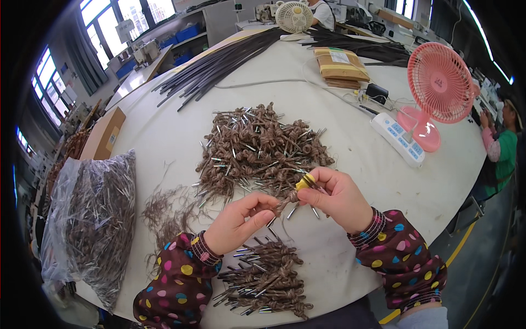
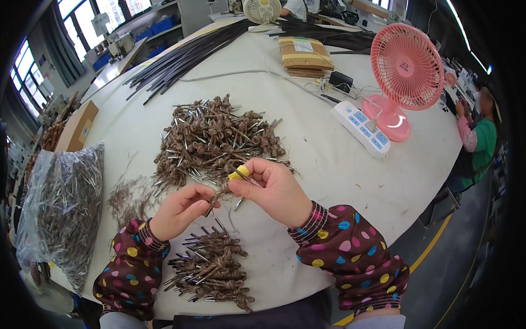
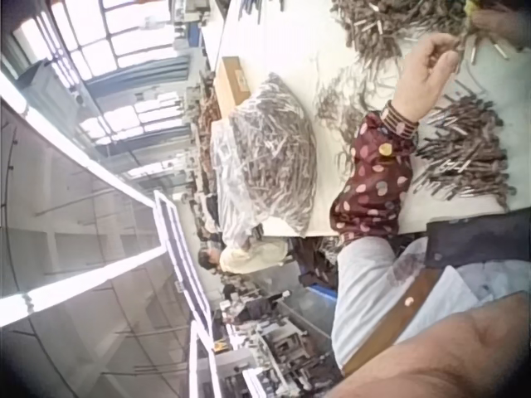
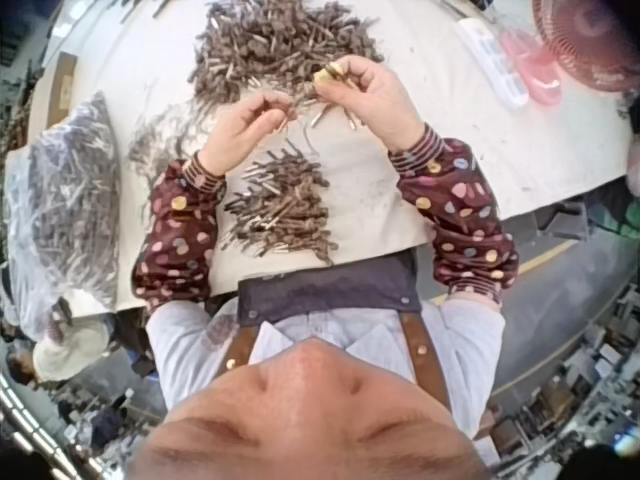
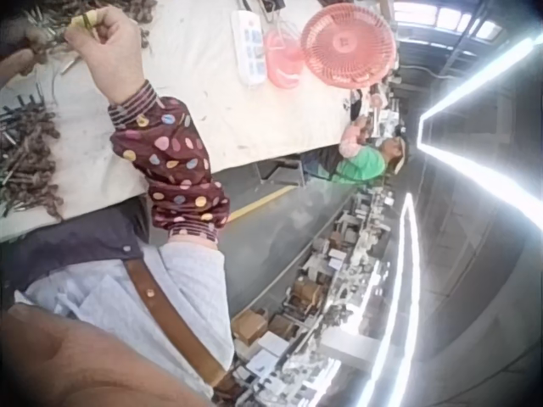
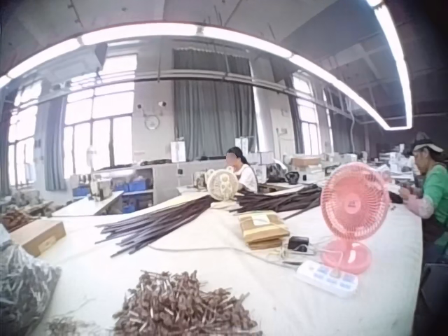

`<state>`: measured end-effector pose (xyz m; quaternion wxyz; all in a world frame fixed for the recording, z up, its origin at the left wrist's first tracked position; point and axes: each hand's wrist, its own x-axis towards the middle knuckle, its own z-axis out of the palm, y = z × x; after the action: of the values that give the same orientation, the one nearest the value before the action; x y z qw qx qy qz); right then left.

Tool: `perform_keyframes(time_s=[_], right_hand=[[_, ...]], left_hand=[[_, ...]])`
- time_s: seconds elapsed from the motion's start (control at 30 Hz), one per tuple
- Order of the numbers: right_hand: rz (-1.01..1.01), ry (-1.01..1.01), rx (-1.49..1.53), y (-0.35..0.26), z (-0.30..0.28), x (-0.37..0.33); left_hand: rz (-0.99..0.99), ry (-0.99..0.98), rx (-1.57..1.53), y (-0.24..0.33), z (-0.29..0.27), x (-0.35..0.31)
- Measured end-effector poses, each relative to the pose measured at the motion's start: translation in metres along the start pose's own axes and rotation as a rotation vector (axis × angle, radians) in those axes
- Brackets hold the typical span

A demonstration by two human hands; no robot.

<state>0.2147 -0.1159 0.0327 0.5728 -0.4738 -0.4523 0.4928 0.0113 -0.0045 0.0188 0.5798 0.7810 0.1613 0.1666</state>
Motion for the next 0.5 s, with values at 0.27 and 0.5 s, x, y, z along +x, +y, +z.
perform_keyframes(time_s=[0.27, 0.5], right_hand=[[0.103, 0.090, 0.042, -0.002, -0.009, -0.003], [0.137, 0.095, 0.009, 0.005, -0.016, -0.002]], left_hand=[[0.454, -0.139, 0.775, -0.037, -0.002, 0.012], [0.333, -0.160, 0.995, -0.025, -0.020, -0.017]])
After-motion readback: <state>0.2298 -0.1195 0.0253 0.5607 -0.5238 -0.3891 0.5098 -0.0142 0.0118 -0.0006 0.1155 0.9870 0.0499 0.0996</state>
